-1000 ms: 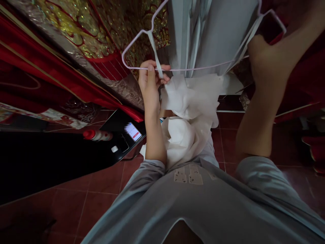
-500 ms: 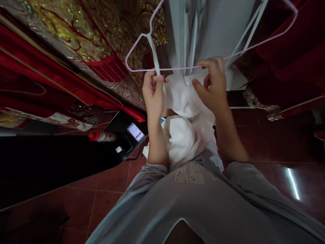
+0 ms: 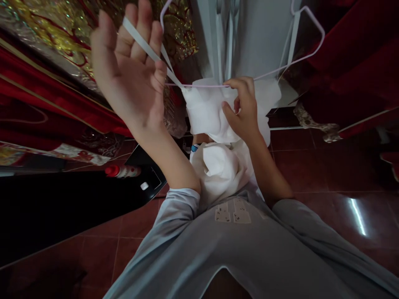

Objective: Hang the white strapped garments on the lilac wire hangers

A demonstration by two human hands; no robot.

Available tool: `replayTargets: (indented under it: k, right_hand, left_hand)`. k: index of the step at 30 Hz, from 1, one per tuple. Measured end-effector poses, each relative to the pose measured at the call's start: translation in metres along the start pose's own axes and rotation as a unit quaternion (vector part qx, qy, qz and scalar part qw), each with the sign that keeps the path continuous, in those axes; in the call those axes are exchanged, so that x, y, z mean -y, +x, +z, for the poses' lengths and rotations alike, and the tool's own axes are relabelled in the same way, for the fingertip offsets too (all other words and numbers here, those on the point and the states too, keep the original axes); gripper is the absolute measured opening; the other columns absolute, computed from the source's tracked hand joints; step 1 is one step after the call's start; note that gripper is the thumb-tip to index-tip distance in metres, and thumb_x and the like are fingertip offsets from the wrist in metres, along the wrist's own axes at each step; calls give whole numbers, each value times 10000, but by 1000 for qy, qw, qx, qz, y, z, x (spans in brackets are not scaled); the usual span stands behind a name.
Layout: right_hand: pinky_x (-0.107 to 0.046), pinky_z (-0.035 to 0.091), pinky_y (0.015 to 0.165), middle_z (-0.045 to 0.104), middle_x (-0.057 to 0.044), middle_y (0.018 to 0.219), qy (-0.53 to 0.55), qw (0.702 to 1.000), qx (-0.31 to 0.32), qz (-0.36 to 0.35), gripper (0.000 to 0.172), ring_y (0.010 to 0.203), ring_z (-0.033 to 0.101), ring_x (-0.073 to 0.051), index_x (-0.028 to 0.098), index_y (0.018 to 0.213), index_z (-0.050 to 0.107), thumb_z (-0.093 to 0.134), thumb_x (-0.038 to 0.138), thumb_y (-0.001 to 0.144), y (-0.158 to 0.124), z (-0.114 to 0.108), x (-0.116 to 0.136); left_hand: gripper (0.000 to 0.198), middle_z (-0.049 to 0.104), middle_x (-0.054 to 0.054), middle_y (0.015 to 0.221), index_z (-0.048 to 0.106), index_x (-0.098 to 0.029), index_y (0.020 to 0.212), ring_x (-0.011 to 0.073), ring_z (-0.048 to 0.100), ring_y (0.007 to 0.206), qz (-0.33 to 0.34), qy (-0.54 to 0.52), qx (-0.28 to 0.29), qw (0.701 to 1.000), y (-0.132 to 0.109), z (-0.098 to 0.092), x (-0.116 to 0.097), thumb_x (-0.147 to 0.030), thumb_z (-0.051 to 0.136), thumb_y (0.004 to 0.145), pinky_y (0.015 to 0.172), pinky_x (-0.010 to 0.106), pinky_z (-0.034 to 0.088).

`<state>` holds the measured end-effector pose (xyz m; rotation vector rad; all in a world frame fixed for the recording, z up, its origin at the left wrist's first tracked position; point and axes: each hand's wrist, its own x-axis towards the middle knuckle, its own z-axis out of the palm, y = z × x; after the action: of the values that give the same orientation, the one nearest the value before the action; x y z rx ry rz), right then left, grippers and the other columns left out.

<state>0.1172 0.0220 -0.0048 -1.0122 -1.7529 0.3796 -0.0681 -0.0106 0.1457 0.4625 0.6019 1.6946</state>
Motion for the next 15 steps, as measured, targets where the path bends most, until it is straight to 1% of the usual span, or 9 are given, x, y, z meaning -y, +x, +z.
replayTargets:
  k: [1, 2, 3, 4, 5, 7, 9, 11, 15]
  right_hand:
    - [-280, 480, 663, 459, -52, 1260, 0, 1000, 1, -1, 349, 839, 502, -141, 313, 1229, 472, 490, 287, 881, 0, 0, -1]
    - [-279, 478, 664, 459, -53, 1258, 1, 1000, 2, -2, 352, 855, 503, -145, 314, 1230, 473, 493, 294, 879, 1, -1, -3]
    - [-278, 477, 663, 460, -53, 1256, 2, 1000, 0, -3, 354, 870, 504, -148, 314, 1227, 476, 495, 296, 874, 1, -1, -5]
    - [-280, 477, 661, 461, -53, 1254, 2, 1000, -3, -4, 357, 878, 503, -151, 314, 1224, 478, 495, 293, 868, 1, -2, -6]
    - [-284, 478, 660, 462, -51, 1254, 2, 1000, -6, -4, 361, 871, 501, -151, 315, 1221, 481, 493, 284, 861, 2, -3, -8]
    - [-300, 482, 656, 465, -44, 1257, -1, 1000, -9, -4, 378, 817, 487, -149, 326, 1216, 485, 495, 263, 844, 2, -5, -11]
    - [-319, 488, 659, 469, -35, 1263, -4, 1000, -3, -3, 403, 763, 465, -146, 344, 1221, 484, 505, 250, 829, 3, -7, -12]
    - [-323, 496, 670, 472, -36, 1265, -4, 1000, 2, 2, 412, 750, 458, -145, 347, 1227, 488, 512, 255, 826, 4, -7, -13]
    - [-303, 501, 669, 469, -51, 1270, 6, 1000, -9, 10, 387, 772, 486, -139, 326, 1225, 513, 513, 292, 840, 2, -2, -11]
  left_hand:
    - [503, 697, 69, 1059, 661, -195, 1115, 241, 544, 1259, 26, 76, 2, 997, 3, -6, -3, -344, 181, 1127, 899, 300, 604]
    - [530, 697, 18, 1112, 679, -240, 984, 218, 546, 1260, 65, 142, 12, 988, 8, -16, -3, -293, 173, 1130, 924, 272, 582]
    - [530, 688, -14, 1157, 683, -257, 915, 217, 547, 1260, 128, 177, 31, 975, 12, -30, -3, -253, 198, 1130, 897, 261, 580]
    - [497, 675, -16, 1191, 691, -249, 923, 222, 542, 1265, 181, 181, 48, 966, 17, -46, -1, -253, 239, 1130, 860, 261, 582]
    - [466, 672, -3, 1187, 693, -228, 949, 220, 552, 1253, 212, 171, 42, 961, 22, -63, 3, -255, 264, 1128, 813, 260, 579]
    - [376, 663, 2, 1202, 671, -230, 1005, 218, 568, 1226, 244, 182, -28, 952, 29, -91, 12, -249, 314, 1121, 759, 267, 551]
    - [261, 688, 19, 1131, 655, -229, 1008, 254, 608, 1144, 253, 225, -107, 935, 31, -106, 25, -243, 408, 1091, 710, 298, 522]
    - [191, 709, 30, 1024, 648, -222, 979, 279, 631, 1064, 227, 269, -111, 930, 28, -108, 42, -210, 474, 1058, 649, 308, 488]
    - [223, 722, 61, 1021, 615, -211, 975, 259, 659, 963, 143, 260, 51, 953, 17, -84, 77, -112, 431, 1052, 506, 283, 389]
